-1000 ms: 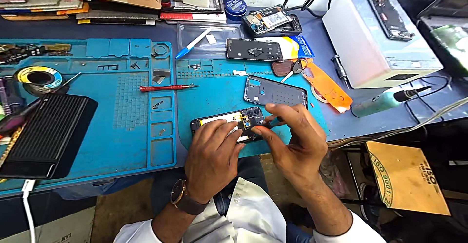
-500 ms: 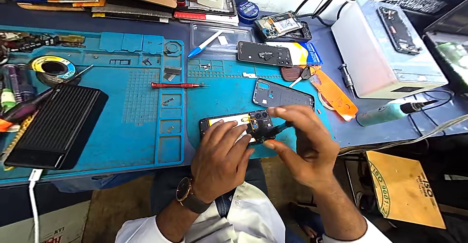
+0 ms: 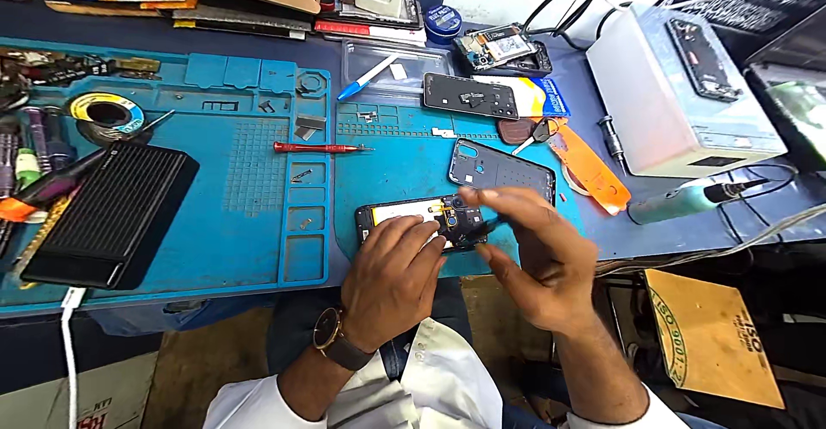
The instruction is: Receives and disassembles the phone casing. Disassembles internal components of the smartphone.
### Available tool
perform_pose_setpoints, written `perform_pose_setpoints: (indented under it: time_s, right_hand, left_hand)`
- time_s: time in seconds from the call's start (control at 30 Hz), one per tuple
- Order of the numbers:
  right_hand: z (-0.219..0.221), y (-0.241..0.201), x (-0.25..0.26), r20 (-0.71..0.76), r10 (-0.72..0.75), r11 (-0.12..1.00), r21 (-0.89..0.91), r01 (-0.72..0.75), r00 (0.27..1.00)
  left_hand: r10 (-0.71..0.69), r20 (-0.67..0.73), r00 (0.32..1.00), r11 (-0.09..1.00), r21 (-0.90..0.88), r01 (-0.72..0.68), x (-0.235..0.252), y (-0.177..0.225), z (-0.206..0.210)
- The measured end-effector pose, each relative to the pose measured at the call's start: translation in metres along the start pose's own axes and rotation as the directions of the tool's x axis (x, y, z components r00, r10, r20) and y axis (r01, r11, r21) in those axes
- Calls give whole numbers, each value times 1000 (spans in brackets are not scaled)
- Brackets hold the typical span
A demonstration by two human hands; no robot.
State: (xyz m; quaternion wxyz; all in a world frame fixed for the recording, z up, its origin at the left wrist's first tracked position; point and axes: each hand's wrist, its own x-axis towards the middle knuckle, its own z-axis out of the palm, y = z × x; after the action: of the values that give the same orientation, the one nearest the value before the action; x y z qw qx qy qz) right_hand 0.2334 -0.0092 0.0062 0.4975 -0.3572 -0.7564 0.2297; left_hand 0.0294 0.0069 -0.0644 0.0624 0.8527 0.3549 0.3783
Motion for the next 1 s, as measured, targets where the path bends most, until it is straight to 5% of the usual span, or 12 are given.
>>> perform_pose_setpoints:
  time_s: [0.1,0.23,0.37,0.5,0.63,0.77,0.87,1.0]
  right_hand:
    - [6,4,-1,-173,-13,978,-205,-23,985]
    - [1,-3,2,-1,5,999,33,-5,1000]
    - [8,3,0,-170,-25,974,-228,-15,985]
    - [2,-1,2,-15,-1,1000,-3,1,1000]
    - [8,2,-1,-200,-17,980,-195,-23,980]
    - [3,1,-3,-78,7,1000,13,-6,997]
    - [10,1,-7,-212,54,987,-139,-85,976]
    - [15,-5,-12,-320,136,989,-8,-146,938]
  left_hand:
    - [-18,18,1000,1000,-20,18,1,1,-1]
    - [-47,54,997,998,-39,49,2,1,-6]
    - [-93,94,991,995,-35,97,9,5,-10]
    - [-117,121,986,993,-17,120,12,9,-12]
    - [-134,124,983,991,21,132,16,13,-9]
    - [-146,126,981,989,29,144,16,13,-10]
    - [-153,125,980,988,33,150,17,15,-10]
    - [-181,94,979,983,22,180,19,18,-8]
